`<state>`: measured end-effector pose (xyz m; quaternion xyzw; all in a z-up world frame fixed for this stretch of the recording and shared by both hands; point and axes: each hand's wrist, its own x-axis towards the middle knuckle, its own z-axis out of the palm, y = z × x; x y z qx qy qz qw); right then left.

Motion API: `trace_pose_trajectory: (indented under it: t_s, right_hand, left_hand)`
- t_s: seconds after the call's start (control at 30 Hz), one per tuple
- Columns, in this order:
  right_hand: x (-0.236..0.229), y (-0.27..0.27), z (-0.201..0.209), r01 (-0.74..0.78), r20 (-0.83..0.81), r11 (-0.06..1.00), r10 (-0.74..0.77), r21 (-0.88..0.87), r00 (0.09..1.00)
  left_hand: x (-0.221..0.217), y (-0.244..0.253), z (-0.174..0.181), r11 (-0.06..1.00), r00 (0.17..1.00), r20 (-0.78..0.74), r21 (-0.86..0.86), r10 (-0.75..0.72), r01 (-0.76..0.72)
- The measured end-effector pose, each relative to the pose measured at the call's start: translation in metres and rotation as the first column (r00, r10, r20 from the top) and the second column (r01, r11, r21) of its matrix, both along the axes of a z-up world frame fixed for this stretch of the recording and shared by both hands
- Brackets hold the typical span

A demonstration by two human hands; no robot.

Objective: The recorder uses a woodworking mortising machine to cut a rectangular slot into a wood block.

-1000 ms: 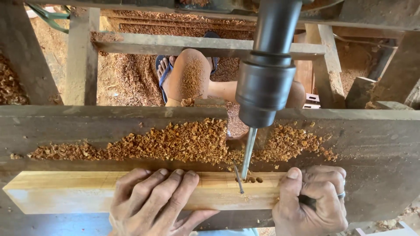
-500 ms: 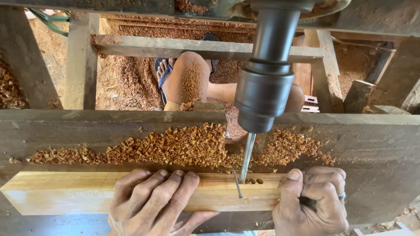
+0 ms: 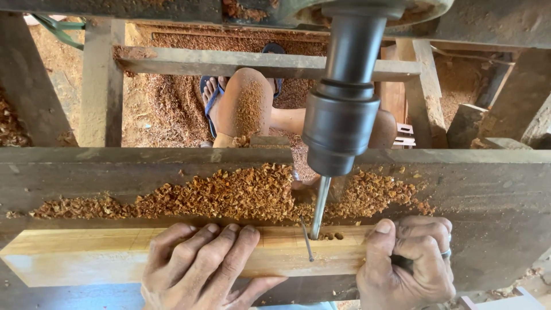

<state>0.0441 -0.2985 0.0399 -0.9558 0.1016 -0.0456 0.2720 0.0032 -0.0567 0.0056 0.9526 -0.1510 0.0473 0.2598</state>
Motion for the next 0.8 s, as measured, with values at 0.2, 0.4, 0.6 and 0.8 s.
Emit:
trace_pose_trajectory:
  t_s: [0.2, 0.4, 0.6, 0.8]
  right_hand:
    - [0.006, 0.000, 0.000, -0.062, 0.017, 0.998, 0.062, 0.015, 0.998]
    - [0.004, 0.004, -0.005, -0.004, 0.042, 1.000, 0.004, -0.017, 0.999]
    - [-0.003, 0.006, -0.006, -0.044, 0.031, 0.999, 0.044, 0.015, 0.999]
    - [0.001, 0.001, -0.009, -0.104, 0.063, 0.994, 0.103, 0.020, 0.993]
  left_hand:
    - [0.011, 0.000, 0.001, 1.000, 1.000, -0.003, -0.007, -0.012, 0.012]
    - [0.012, 0.002, -0.002, 1.000, 1.000, 0.015, -0.023, -0.014, 0.014]
    - [-0.002, 0.008, -0.004, 0.999, 0.999, 0.032, 0.039, -0.001, 0.000]
    - [0.003, 0.009, -0.007, 0.999, 0.998, 0.060, 0.028, -0.017, 0.015]
